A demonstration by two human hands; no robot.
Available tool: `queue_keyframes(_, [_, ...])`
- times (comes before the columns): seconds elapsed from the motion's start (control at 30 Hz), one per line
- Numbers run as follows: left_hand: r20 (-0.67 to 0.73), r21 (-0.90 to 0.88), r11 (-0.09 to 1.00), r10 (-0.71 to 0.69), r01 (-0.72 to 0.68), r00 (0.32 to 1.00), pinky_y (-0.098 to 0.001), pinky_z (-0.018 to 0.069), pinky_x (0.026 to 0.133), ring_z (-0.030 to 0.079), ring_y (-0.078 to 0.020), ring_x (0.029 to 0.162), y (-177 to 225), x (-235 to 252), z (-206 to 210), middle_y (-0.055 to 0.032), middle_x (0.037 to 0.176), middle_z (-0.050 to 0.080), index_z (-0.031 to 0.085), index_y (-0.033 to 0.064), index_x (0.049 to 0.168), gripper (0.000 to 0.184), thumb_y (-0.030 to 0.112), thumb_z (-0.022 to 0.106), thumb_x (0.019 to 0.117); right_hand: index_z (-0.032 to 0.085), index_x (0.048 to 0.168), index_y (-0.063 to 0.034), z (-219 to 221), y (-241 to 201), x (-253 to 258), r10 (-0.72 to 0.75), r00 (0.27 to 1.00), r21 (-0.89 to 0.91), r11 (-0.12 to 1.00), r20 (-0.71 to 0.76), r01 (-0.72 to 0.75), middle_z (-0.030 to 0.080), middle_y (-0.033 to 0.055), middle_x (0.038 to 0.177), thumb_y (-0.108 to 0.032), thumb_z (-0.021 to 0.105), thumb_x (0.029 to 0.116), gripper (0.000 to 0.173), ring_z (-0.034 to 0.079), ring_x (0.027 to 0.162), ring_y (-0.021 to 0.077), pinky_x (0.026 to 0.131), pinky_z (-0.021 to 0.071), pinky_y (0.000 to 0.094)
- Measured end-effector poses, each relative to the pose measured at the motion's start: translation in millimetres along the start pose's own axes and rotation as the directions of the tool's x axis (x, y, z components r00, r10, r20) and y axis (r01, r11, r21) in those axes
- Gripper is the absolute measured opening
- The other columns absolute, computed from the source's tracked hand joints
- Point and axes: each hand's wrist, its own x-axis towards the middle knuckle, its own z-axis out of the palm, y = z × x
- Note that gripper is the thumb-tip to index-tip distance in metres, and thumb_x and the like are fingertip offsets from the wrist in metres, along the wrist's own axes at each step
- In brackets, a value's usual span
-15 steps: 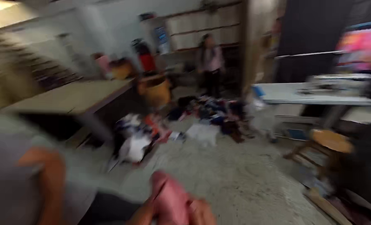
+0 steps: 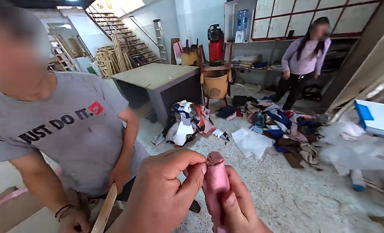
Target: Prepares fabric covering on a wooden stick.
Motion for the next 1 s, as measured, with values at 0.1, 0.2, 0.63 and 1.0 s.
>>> queue_keyframes(0.1, [-0.122,-0.059,0.998,-0.008,0.001,0.992,-0.0215,0.0593,0.063,0.067,-0.0043,0.072,10.6,7.5,-0.3,0.0087,0.085,0.071,0.074,0.0165,0.102,0.013,0.022,0.063,0.0993,0.059,0.121,-0.0028,3.2,-18.1,25.3,-0.009,1.0,0.032,0.999,-0.005,0.009,0.066,0.0043,0.082,-0.054,0.039,0.108,0.056,0.065,0.067,0.0092,0.059,0.059,0.029])
queue_keyframes(0.2, [-0.218,-0.198,0.98,-0.068,0.025,0.974,-0.0252,0.061,0.064,0.068,-0.0099,0.071,16.6,14.8,5.3,0.0025,0.084,0.071,0.072,0.0123,0.103,0.011,0.016,0.062,0.099,0.06,0.117,-0.0054,4.0,-23.8,37.5,0.015,1.0,0.084,0.996,0.005,-0.015,0.062,0.0032,0.076,-0.052,0.035,0.109,0.053,0.062,0.062,0.0096,0.055,0.0568,0.0293])
queue_keyframes(0.63, [-0.233,-0.415,0.902,-0.227,0.115,0.945,-0.0255,0.0613,0.067,0.069,-0.0109,0.071,-19.3,-29.7,58.4,-0.0027,0.082,0.071,0.071,0.0041,0.098,0.014,0.011,0.059,0.1008,0.062,0.103,-0.0067,2.4,24.2,-6.3,0.161,0.985,0.104,0.983,-0.064,-0.154,0.06,0.0041,0.069,-0.059,0.021,0.1078,0.067,0.058,0.054,0.0118,0.048,0.053,0.0311])
queue_keyframes(1.0, [-0.334,-0.158,0.982,0.044,-0.102,0.942,-0.0236,0.0611,0.068,0.068,-0.0063,0.075,-11.4,3.2,20.3,0.0033,0.088,0.072,0.072,0.0098,0.103,0.015,0.018,0.059,0.1017,0.059,0.122,-0.0044,1.2,-10.4,32.2,-0.026,0.998,0.04,0.999,0.048,0.024,0.066,0.0042,0.084,-0.057,0.036,0.1078,0.059,0.065,0.069,0.0093,0.06,0.0592,0.0292])
